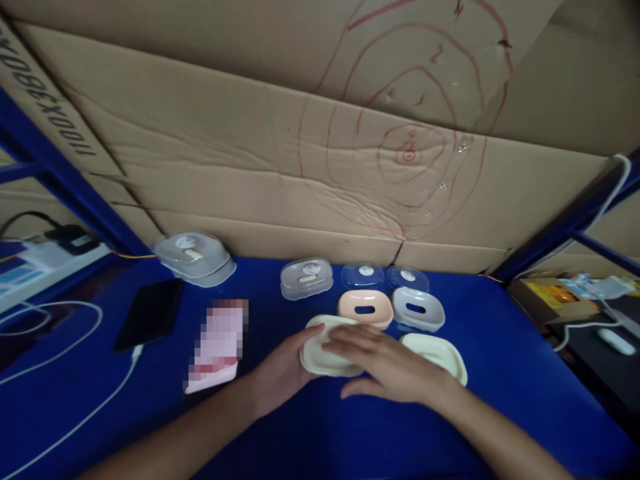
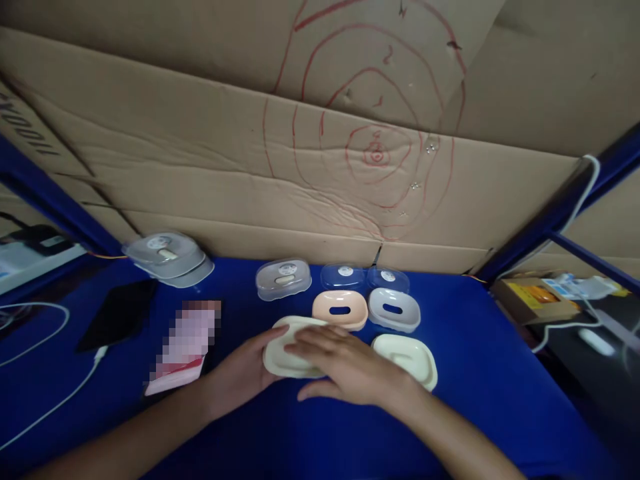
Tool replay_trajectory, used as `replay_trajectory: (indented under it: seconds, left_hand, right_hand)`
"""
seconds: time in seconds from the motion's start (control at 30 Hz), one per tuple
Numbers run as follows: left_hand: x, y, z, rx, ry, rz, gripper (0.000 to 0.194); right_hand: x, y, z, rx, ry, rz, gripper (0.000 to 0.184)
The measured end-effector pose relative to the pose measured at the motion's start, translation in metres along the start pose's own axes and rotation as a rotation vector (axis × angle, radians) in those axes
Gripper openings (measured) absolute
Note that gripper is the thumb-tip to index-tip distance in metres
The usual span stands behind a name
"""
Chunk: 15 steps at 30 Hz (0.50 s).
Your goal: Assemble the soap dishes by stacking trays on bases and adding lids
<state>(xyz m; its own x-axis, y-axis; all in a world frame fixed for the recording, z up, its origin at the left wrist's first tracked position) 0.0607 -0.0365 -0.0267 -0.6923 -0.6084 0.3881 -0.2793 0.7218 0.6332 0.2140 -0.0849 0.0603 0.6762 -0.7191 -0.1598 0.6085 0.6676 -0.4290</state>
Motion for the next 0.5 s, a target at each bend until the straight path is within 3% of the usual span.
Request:
replay_trajectory:
  seconds: [0.1, 0.17, 0.27, 0.33, 0.4, 0.5]
  left_hand:
    - [-0.008, 0.014, 0.012, 0.002, 0.152, -0.008, 0.033]
    - [-0.008, 0.021, 0.016, -0.008, 0.185, -0.01, 0.031]
    - [-0.004, 0.021, 0.017, 0.0, 0.184, 0.005, 0.032]
    - [-0.002, 0.015, 0.017, 0.023, 0.182, 0.031, 0.037]
    - [-0.001, 0.008, 0.016, 0.051, 0.166, 0.065, 0.042]
    - [0.0, 0.001, 0.013, 0.072, 0.119, 0.087, 0.047]
  right_hand:
    - [-0.006, 0.016, 0.041, 0.018, 0.028, -0.15, 0.051]
    - [-0.007, 0.035, 0.05, 0.099, -0.016, -0.288, 0.047]
    - [-0.008, 0.067, 0.031, 0.259, -0.216, -0.49, 0.064]
    - [-0.012, 0.08, 0.015, 0.327, -0.28, -0.548, 0.07]
    - [-0.018, 0.085, 0.009, 0.346, -0.264, -0.529, 0.058]
    - [-0.02, 0.083, 0.021, 0.293, -0.21, -0.438, 0.036]
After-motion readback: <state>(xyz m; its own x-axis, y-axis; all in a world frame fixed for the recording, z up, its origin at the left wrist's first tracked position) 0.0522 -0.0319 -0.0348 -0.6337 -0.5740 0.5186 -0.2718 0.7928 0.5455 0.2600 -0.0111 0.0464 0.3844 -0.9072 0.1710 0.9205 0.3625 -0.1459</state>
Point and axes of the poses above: each hand's wrist, its own x-axis away from the middle knuckle, its own z-axis out of the back of the hand, y = z × x, the point moved 6 cm from there along -x, towards the middle knuckle, and after that the axes turned 1 degree about -x, right-handed, at the moved point
